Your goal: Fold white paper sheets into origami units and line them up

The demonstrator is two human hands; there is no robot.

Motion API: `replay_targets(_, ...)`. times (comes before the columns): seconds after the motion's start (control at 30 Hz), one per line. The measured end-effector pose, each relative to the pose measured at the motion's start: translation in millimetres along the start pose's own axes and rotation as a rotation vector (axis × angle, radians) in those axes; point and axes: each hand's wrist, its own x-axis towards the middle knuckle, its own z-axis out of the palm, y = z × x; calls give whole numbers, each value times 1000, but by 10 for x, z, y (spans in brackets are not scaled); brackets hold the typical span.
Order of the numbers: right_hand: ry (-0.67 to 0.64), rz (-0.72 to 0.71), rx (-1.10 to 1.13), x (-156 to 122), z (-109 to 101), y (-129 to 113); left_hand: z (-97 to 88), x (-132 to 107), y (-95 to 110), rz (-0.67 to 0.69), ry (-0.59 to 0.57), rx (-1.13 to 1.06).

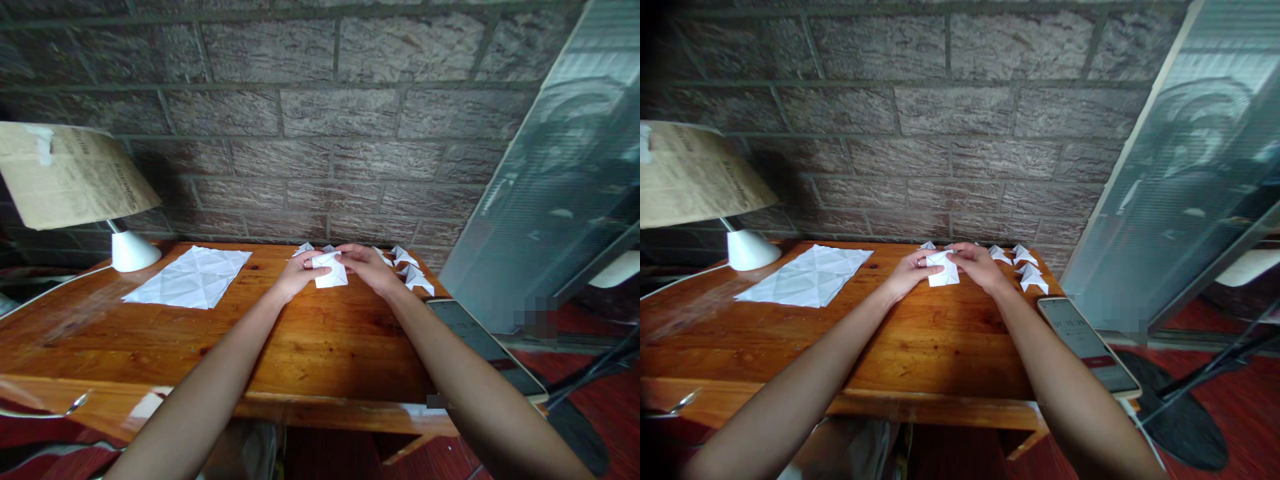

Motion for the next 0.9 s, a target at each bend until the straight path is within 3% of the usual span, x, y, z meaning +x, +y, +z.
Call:
replay_targets(0.13, -16, -40, -73, -33, 95, 20, -7, 9, -5, 0, 48, -48)
replay_targets(0.3, 110, 56, 19, -14, 145, 87, 3, 41, -2, -19, 107, -185)
replay_targets(0.43, 104, 67, 28, -11, 168, 102, 0, 49, 13, -15, 127, -258)
replay_targets(0.9, 192, -206, -298, 45, 108, 237, 49, -2, 67, -103, 23, -236)
